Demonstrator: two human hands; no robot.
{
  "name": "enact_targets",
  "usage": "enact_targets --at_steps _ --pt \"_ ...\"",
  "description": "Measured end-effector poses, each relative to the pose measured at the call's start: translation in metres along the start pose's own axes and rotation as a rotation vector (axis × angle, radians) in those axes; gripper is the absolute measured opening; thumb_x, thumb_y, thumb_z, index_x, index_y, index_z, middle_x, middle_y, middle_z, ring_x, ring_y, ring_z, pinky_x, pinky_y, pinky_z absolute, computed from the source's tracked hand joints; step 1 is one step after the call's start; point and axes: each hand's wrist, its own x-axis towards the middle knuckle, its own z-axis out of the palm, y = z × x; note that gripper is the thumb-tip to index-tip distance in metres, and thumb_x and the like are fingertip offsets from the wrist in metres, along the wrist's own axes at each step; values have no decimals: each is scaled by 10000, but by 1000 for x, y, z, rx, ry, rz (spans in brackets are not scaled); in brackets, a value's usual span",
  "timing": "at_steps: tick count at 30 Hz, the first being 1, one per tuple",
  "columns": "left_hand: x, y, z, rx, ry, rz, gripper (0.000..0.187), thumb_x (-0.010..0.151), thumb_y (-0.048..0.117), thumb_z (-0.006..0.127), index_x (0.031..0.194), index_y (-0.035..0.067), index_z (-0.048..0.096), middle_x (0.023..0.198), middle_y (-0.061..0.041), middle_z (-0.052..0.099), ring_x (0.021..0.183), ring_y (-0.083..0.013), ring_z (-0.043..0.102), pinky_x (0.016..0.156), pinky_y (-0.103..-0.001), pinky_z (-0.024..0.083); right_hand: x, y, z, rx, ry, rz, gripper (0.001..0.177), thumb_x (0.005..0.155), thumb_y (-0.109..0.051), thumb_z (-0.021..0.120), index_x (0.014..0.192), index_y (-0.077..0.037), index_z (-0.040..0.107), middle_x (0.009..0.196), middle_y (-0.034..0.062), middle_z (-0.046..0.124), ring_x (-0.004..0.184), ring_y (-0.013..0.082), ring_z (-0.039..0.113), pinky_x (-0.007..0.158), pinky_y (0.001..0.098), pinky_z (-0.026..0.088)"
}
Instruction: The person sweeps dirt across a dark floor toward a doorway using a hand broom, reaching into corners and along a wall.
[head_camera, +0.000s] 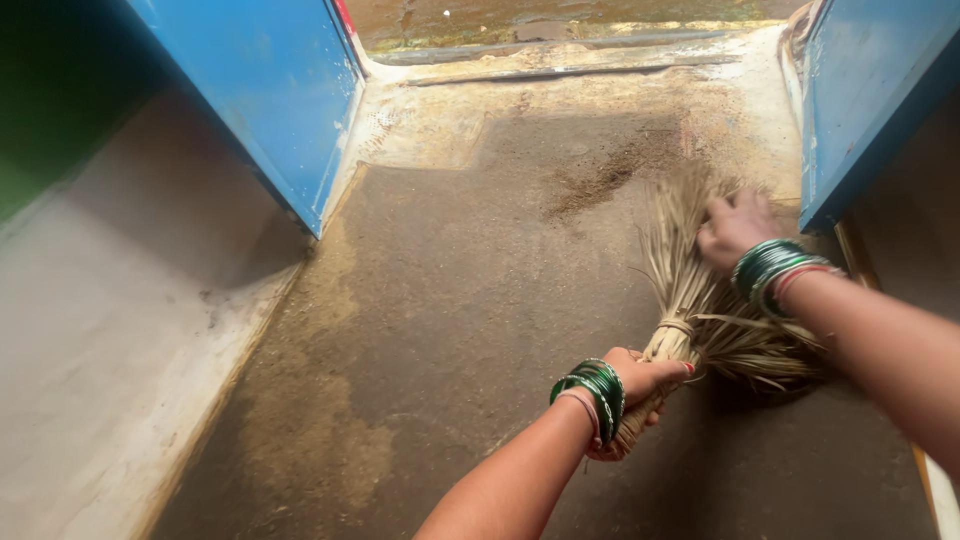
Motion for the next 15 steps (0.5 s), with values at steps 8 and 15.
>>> enact_targets --at_steps 8,15 --pt "16 27 9 77 216 12 463 807 391 811 968 -31 709 682 -128 686 505 -196 641 450 -341 515 21 20 30 104 220 -25 524 927 -224 608 1429 -107 515 1376 218 452 1285 328 442 1114 500 397" --pt "4 57 38 -204 465 127 388 846 359 747 976 -6 732 679 -88 691 511 -174 663 473 -324 548 22 58 13 185 399 -23 541 924 -140 570 1451 -41 501 1356 248 471 1237 379 468 1069 518 423"
